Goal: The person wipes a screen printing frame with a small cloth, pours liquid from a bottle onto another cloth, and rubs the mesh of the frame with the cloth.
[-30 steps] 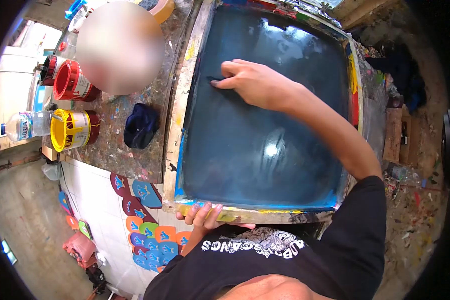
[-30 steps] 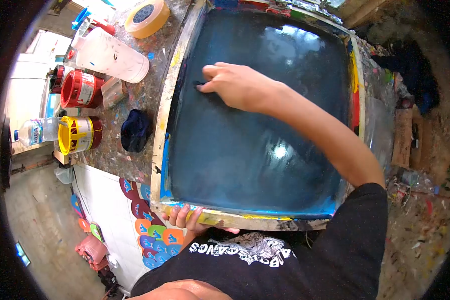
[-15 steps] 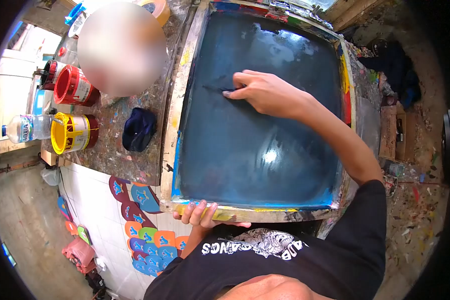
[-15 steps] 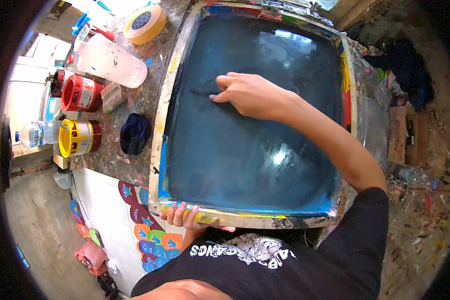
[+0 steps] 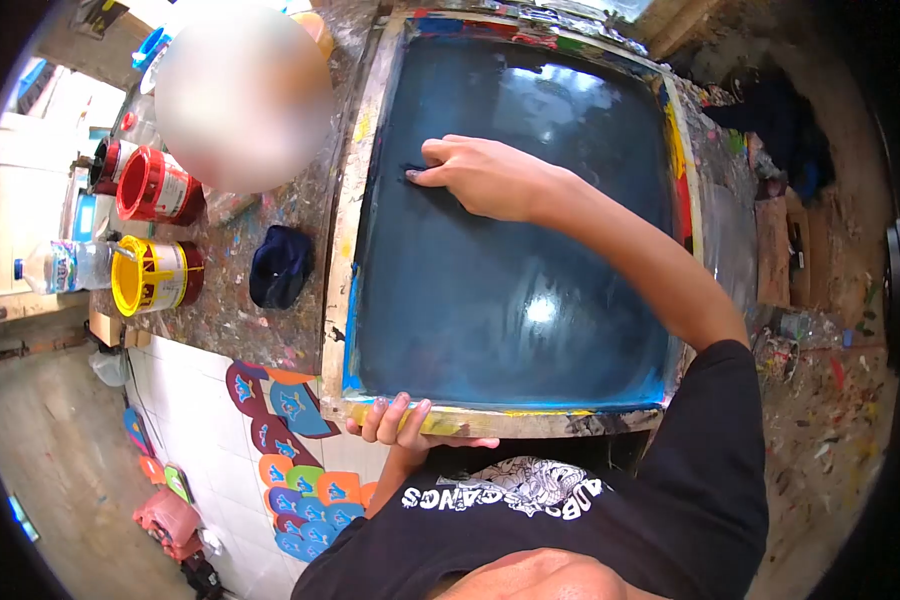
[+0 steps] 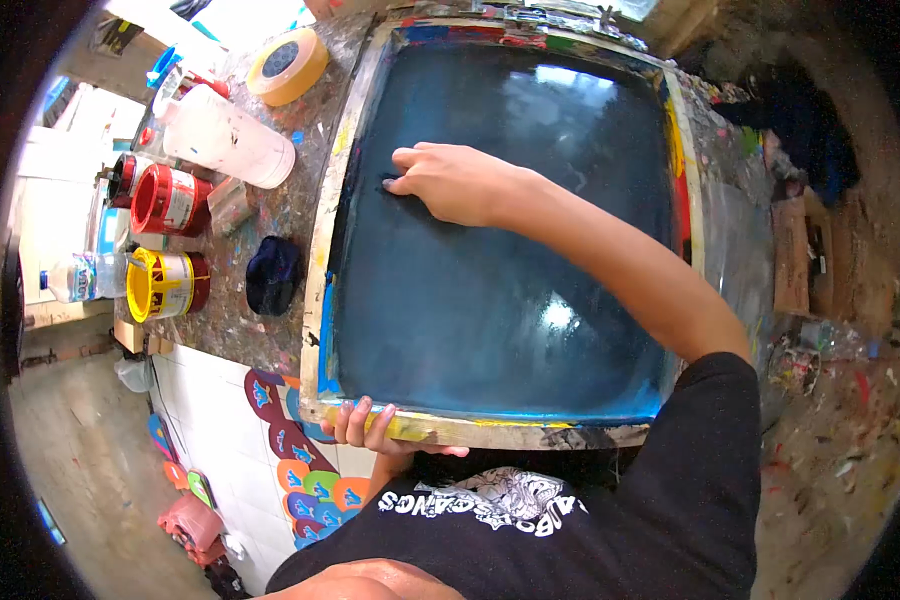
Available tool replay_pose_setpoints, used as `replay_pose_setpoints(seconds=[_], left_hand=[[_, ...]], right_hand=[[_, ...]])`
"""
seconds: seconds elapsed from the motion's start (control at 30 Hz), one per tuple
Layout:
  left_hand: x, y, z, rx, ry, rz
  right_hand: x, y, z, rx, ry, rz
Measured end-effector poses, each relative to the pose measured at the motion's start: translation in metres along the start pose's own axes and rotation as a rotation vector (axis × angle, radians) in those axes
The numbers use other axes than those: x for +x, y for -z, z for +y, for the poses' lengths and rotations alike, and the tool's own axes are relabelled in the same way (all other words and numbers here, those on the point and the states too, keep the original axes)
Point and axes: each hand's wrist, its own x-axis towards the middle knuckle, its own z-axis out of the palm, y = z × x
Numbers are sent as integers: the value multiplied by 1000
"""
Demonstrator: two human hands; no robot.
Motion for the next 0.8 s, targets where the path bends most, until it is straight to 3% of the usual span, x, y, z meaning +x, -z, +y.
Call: replay_pose_setpoints(seconds=[0.2, 0.33, 0.4, 0.47, 0.53, 0.67, 0.73, 0.8], left_hand=[[-1, 8, -2, 11, 9, -49], [-1, 8, -1, 25, 1, -62], [-2, 9, -1, 27, -7, -70], [-1, 9, 0, 32, -14, -74], [-1, 10, 0, 38, -17, -80], [-1, 13, 0, 48, -19, -111], [-2, 18, 0, 64, -25, -142], [-1, 24, -1, 80, -42, -188]], right_hand=[[-91, 39, -52, 223, -71, -233], [-116, 32, -10, 15, -57, -22], [-108, 33, 27, 135, -242, 108], [-100, 25, 29, 69, -206, 231], [-106, 8, -6, -17, -63, 160], [-143, 8, -87, 138, 132, 79], [-149, 9, -63, 126, 191, 52], [-138, 24, -11, -38, 87, 10]])
